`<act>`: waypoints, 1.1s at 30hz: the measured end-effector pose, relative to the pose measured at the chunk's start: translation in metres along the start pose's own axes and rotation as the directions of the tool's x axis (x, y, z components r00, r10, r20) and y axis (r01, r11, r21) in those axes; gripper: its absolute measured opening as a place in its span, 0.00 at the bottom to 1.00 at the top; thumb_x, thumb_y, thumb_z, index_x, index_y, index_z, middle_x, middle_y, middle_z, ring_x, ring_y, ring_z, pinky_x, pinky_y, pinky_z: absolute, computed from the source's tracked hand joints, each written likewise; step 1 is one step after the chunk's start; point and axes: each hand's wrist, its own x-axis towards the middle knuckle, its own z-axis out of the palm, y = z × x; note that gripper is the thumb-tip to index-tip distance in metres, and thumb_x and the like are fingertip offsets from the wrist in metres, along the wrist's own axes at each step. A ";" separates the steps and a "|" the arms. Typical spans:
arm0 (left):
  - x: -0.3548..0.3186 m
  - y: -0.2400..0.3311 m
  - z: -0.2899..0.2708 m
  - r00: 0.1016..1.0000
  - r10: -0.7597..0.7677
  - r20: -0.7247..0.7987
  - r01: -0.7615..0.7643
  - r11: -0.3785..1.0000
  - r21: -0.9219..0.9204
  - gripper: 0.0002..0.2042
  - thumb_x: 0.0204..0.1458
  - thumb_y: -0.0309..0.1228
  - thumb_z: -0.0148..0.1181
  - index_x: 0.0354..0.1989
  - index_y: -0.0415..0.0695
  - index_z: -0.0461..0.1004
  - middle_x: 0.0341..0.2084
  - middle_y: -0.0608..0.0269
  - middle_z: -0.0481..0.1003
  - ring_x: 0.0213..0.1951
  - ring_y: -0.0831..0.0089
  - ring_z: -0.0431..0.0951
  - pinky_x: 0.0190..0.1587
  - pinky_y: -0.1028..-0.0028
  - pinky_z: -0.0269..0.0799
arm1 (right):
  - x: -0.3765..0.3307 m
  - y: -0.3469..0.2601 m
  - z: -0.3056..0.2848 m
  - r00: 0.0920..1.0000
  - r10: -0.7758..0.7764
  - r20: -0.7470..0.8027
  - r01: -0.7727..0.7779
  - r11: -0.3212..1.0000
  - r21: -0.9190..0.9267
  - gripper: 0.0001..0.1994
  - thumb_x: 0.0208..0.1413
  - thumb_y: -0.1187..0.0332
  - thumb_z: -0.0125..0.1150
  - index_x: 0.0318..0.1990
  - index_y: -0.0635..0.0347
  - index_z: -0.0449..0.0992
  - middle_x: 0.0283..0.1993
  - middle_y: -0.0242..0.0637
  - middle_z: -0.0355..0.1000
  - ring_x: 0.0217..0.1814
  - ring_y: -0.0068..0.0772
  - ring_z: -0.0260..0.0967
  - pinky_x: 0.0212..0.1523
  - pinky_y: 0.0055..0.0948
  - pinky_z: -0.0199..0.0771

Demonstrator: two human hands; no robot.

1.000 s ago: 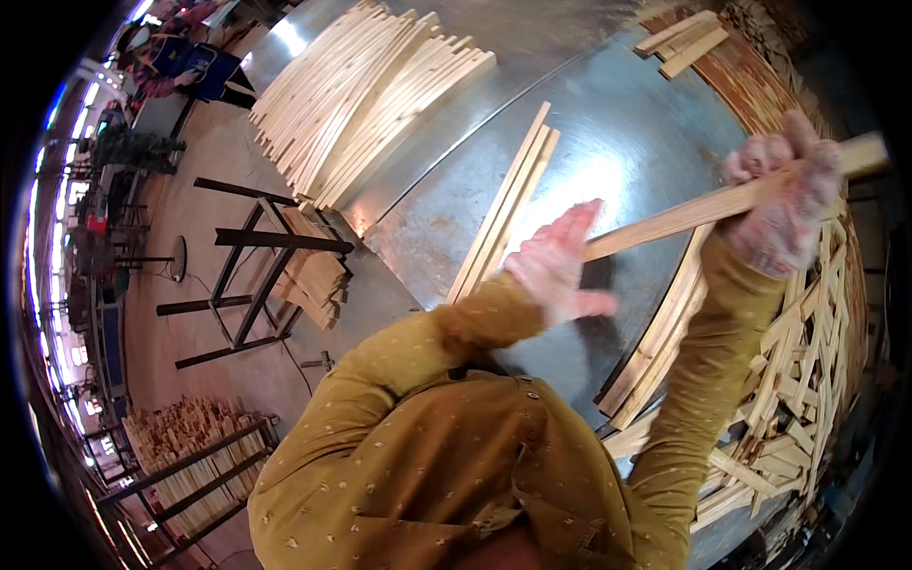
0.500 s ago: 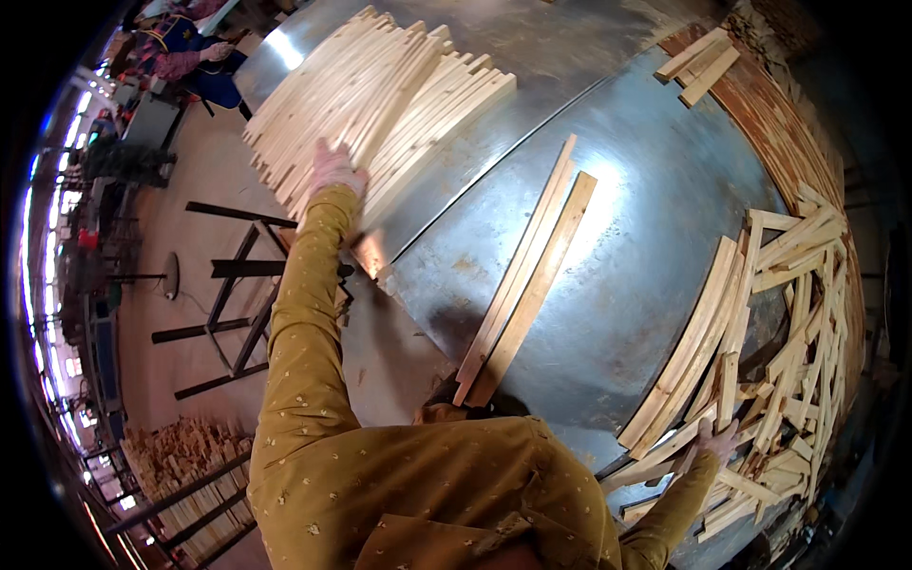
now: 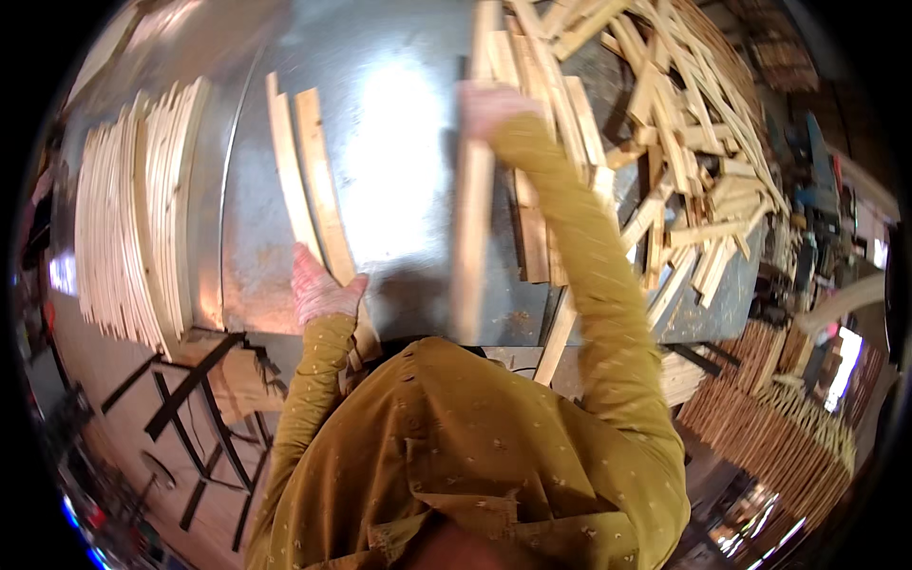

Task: The person repeatedly picks up thin wooden strips from a large pile on a metal table, briefly aligns them, and places them into a separate stack. The process involves continuous handling and repositioning of the strips to organize them.

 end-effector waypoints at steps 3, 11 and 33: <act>-0.001 0.003 0.000 0.999 -0.031 -0.024 0.031 0.999 0.018 0.55 0.50 0.46 0.65 0.74 0.40 0.29 0.72 0.39 0.46 0.72 0.47 0.50 0.72 0.59 0.52 | 0.034 -0.095 0.016 0.744 0.363 0.560 -0.641 0.622 0.449 0.21 0.68 0.51 0.44 0.47 0.56 0.78 0.40 0.36 0.77 0.40 0.35 0.77 0.48 0.35 0.78; -0.011 -0.026 0.036 0.970 0.189 -0.152 -0.189 0.982 0.014 0.57 0.46 0.46 0.69 0.75 0.42 0.31 0.71 0.34 0.46 0.71 0.44 0.51 0.70 0.61 0.55 | -0.019 -0.146 0.043 0.899 -0.064 0.434 -0.283 0.671 0.685 0.34 0.63 0.41 0.45 0.64 0.61 0.66 0.64 0.55 0.66 0.67 0.55 0.63 0.67 0.48 0.63; 0.032 0.124 0.107 0.792 0.530 0.304 0.263 0.154 -0.953 0.21 0.57 0.36 0.64 0.57 0.41 0.72 0.43 0.59 0.79 0.43 0.69 0.79 0.49 0.71 0.76 | -0.159 -0.004 0.062 0.819 0.112 0.562 -0.493 -0.364 0.790 0.27 0.60 0.60 0.56 0.58 0.78 0.66 0.51 0.52 0.73 0.48 0.46 0.73 0.51 0.39 0.76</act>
